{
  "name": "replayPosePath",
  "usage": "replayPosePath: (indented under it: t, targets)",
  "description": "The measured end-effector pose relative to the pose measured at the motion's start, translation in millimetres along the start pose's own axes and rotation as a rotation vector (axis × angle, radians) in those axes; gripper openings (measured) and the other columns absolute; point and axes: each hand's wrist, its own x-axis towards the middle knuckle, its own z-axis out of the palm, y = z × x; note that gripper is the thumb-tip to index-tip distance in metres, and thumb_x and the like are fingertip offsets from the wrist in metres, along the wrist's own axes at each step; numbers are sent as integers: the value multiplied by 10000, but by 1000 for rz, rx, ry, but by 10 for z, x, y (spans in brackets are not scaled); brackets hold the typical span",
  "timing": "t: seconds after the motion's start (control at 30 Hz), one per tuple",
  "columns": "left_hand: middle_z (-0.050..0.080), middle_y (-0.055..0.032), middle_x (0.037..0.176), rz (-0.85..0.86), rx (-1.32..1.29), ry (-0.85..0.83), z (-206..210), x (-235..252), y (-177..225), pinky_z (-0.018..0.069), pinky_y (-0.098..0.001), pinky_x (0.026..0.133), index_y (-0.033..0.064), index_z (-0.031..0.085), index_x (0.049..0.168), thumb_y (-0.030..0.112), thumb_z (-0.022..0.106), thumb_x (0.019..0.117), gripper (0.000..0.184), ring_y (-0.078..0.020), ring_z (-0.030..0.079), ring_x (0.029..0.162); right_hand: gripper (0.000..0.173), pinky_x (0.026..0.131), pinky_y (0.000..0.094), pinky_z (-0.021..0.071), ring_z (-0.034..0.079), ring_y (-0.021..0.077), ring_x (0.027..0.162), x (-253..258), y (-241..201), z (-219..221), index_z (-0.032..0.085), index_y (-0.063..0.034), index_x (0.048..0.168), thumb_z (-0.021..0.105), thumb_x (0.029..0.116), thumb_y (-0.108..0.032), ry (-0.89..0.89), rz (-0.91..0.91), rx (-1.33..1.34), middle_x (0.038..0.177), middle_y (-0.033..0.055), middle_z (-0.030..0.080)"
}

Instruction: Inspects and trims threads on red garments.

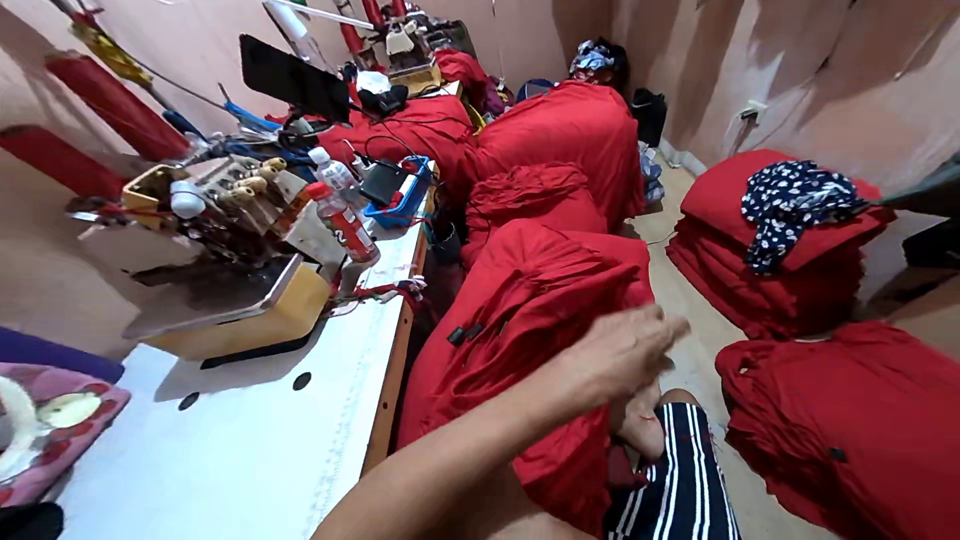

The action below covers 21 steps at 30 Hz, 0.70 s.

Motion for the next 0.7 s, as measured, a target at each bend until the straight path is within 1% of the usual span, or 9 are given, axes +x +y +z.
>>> replayPosePath:
  t: [0.07, 0.13, 0.2, 0.23, 0.33, 0.47, 0.57, 0.63, 0.7]
  targets:
    - [671, -233, 1212, 70, -126, -97, 210, 5, -269, 470, -516, 1032, -20, 686, 1226, 124, 587, 1015, 274, -358, 636, 1159, 246, 929, 228, 460, 636, 216, 1032, 117, 219, 149, 649, 144, 1111, 501, 938, 52, 257, 15, -21, 1121, 234, 688]
    - [648, -273, 1246, -8, -194, -104, 295, -152, -645, 441, -476, 1076, -86, 669, 1227, 57, 567, 1005, 282, -368, 610, 1205, 265, 938, 397, 509, 673, 325, 1056, 400, 390, 509, 679, 121, 1146, 495, 1006, -8, 137, -148, -202, 1132, 261, 697]
    - [572, -273, 1373, -182, -302, -119, 287, -323, -950, 396, -401, 1130, -104, 549, 1351, 58, 462, 1059, 346, -318, 546, 1306, 270, 828, 544, 563, 692, 430, 1025, 730, 587, 997, 704, 87, 1094, 487, 1025, -59, 190, -299, -322, 1096, 279, 692]
    - [578, -258, 1368, -209, -351, -88, 286, -355, -1029, 402, -374, 1119, -98, 546, 1356, 76, 449, 1067, 351, -283, 553, 1292, 269, 774, 543, 579, 700, 431, 990, 792, 637, 1095, 718, 79, 1063, 493, 1022, -63, 226, -324, -340, 1072, 272, 693]
    - [623, -224, 1287, -168, -465, -10, 332, -342, -1062, 429, -316, 1057, -97, 597, 1292, 96, 457, 1063, 330, -197, 585, 1193, 311, 892, 560, 535, 636, 462, 1143, 716, 570, 980, 664, 112, 1172, 416, 1054, -34, 68, -227, -352, 1242, 303, 638]
    - [603, -227, 1336, -196, -412, -35, 289, -385, -1038, 408, -354, 1102, -79, 601, 1305, 86, 476, 1060, 321, -243, 564, 1260, 147, 624, 439, 592, 719, 330, 777, 675, 784, 1223, 759, -11, 893, 634, 938, -74, 582, -439, -411, 889, 179, 706]
    - [620, -208, 1326, -201, -393, -26, 394, -362, -1121, 423, -409, 1096, -51, 613, 1298, 124, 486, 1066, 317, -270, 579, 1252, 152, 598, 418, 576, 710, 297, 723, 566, 977, 1161, 783, -77, 1009, 650, 935, -76, 640, -513, -429, 837, 138, 708]
    - [592, -237, 1362, -220, -340, -85, 427, -286, -1107, 398, -447, 1114, -55, 583, 1336, 146, 473, 1077, 346, -321, 554, 1289, 283, 609, 428, 559, 706, 311, 724, 431, 1072, 1034, 754, -94, 1199, 605, 962, -50, 546, -501, -433, 872, 148, 719]
    - [548, -313, 1392, -124, -250, -132, 473, -236, -1100, 353, -527, 1143, -90, 542, 1375, 161, 449, 1084, 396, -425, 512, 1330, 345, 616, 429, 558, 707, 305, 724, 321, 1166, 864, 718, -104, 1280, 607, 959, -46, 514, -515, -401, 894, 142, 724]
